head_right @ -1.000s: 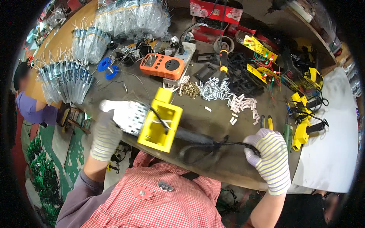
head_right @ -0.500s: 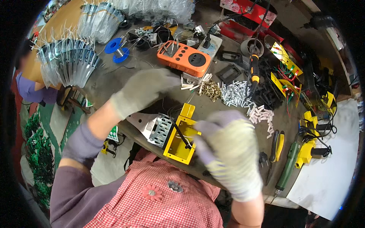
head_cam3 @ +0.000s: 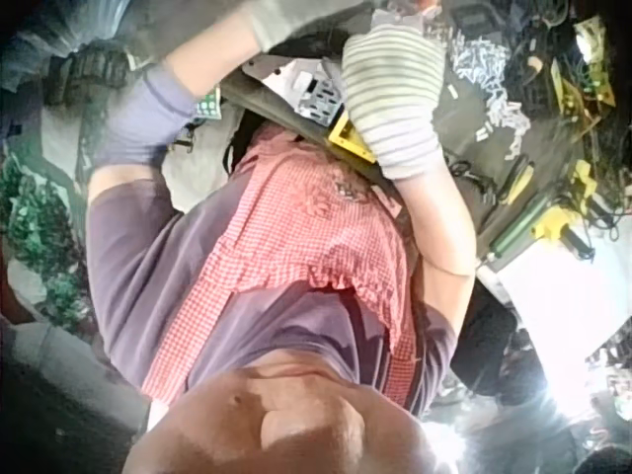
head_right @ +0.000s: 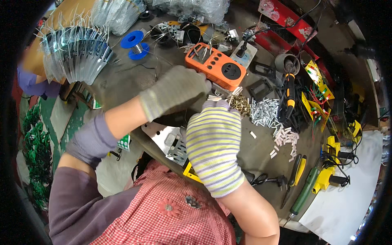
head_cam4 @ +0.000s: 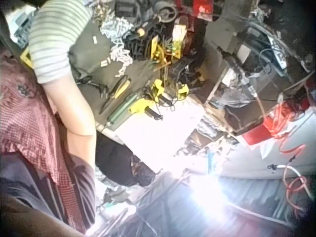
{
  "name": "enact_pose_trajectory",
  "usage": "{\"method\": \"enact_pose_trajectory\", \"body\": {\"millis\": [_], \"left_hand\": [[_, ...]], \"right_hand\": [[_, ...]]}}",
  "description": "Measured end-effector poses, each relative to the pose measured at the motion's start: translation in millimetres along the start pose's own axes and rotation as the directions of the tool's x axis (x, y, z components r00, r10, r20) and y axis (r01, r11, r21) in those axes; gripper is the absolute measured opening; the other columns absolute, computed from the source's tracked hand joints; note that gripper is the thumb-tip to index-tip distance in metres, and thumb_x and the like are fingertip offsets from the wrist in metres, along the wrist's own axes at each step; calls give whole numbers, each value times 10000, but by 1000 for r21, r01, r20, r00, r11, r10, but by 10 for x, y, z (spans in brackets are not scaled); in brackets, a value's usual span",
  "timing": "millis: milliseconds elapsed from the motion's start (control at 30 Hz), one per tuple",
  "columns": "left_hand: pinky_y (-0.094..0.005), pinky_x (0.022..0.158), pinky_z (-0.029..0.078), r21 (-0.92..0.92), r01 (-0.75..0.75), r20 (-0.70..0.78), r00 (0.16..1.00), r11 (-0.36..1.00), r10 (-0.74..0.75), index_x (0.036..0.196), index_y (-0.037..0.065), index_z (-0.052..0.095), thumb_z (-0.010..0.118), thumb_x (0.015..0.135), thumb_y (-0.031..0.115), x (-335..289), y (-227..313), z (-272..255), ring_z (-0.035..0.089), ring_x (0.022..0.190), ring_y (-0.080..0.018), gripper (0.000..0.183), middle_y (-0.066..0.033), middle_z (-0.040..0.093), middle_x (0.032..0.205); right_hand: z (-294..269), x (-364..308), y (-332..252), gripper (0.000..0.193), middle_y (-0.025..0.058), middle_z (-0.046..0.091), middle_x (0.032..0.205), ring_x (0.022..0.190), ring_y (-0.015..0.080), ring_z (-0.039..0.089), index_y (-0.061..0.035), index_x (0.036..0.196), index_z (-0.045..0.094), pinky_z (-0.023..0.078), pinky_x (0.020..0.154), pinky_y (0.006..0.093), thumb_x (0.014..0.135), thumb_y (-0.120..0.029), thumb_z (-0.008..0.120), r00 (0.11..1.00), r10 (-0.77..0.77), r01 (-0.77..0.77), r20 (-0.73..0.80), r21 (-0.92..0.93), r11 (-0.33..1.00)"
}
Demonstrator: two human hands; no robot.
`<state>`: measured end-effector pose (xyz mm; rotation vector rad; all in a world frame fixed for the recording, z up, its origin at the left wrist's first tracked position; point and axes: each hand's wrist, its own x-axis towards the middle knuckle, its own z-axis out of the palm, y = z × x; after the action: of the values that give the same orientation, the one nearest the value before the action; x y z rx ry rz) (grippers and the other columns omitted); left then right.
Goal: Assembling, wiring, and soldering components into a yellow control box housing.
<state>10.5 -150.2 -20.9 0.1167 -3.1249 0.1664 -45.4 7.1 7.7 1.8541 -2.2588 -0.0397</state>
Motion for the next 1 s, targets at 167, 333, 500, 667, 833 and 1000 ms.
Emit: {"method": "enact_pose_trajectory", "body": {"millis": [167,333,500,667,833,1000], "left_hand": [[-313,708,514,-617,172,-301,850,768,-432,991,39,610,574,907,58,-728,103,-154,643,811,-202,93,-99,636,909],[-240,726,445,-997,1,-50,782,81,-622,958,46,643,690,875,80,-911,402,-56,559,806,-93,100,-3,599,861],[-260,782,445,-999,10,34,769,-42,-639,962,64,690,745,841,113,-849,401,-35,564,844,-99,142,-5,638,907],[-264,793,450,-989,40,-61,767,143,-639,956,60,697,775,813,118,-817,364,-13,578,838,-102,172,-4,659,907],[-272,823,448,-999,12,28,789,-31,-614,924,60,689,767,814,136,-812,377,-57,604,832,-91,155,5,684,890],[-277,845,475,-914,-108,147,809,-390,-569,916,53,677,747,825,152,-790,406,-39,643,825,-98,152,-4,699,871]], "right_hand": [[-108,-110,157,129,149,627,868,852,309,613,-24,836,682,487,755,417,794,-137,730,982,99,-12,-158,478,878],[-12,-380,280,126,60,671,873,746,142,617,-14,930,712,496,677,270,881,-127,742,938,347,-124,2,935,331],[-42,-381,186,125,65,698,890,743,92,623,12,1000,681,517,717,243,916,-79,699,892,396,-222,216,974,-31],[-16,-418,142,94,68,684,865,743,104,628,12,995,655,520,708,246,919,-40,673,866,460,-171,198,980,-100],[-1,-425,153,87,63,676,845,734,97,625,5,987,652,521,695,242,922,-49,670,859,469,-174,207,978,-113],[-12,-413,130,91,57,674,847,732,92,625,-3,982,654,518,695,242,924,-70,674,844,497,-163,202,979,-121]]}}
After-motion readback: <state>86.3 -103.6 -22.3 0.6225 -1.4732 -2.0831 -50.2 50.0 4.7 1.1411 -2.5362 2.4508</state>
